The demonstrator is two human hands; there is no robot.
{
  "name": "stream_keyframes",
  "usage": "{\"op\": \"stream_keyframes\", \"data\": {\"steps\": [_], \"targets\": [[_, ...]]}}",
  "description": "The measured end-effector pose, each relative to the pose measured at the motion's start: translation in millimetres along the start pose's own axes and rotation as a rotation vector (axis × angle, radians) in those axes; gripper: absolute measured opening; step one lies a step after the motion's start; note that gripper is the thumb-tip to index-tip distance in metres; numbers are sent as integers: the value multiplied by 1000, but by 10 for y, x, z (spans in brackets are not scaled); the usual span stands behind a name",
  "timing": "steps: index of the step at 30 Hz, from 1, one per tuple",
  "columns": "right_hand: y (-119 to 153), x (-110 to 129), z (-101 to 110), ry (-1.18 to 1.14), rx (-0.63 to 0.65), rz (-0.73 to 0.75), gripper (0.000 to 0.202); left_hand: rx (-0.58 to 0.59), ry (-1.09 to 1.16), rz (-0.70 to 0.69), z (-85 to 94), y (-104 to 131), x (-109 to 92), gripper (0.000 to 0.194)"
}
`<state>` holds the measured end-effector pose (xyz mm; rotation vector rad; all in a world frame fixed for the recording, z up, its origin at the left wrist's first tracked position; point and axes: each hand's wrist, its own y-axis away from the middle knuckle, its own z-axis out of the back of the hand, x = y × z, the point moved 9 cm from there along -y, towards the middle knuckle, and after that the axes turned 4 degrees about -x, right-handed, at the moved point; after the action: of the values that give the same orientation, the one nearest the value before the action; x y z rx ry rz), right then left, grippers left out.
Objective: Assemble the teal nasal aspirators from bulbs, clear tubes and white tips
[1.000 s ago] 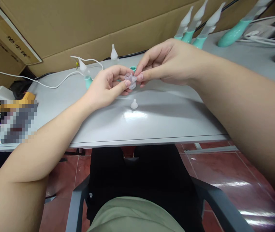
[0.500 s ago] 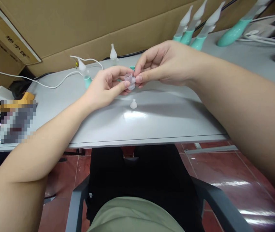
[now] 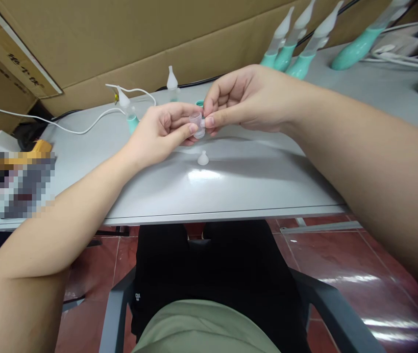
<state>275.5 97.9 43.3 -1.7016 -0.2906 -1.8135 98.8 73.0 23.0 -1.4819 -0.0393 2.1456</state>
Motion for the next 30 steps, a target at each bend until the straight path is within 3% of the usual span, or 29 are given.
{"op": "stream_keyframes", "data": {"steps": [7,13,18,25,30], "targets": [[-17,-110,6,-116,38,-26,42,-23,-108,23,-54,77,-170,25],[-15,-68,-61,-187,76,-9,36,-48,-210,3,-19,56,-265,29],[-40,-64,-63,-201,64,-20,31,-44,-218,35,-13,41,-248,32],[-23,-9,-111,-185,46,90,46,-60,-199,59,8,52,-240,31],[-14,5,-134,-132,19,77,40,-29,-183,33,23,16,-187,24]]}}
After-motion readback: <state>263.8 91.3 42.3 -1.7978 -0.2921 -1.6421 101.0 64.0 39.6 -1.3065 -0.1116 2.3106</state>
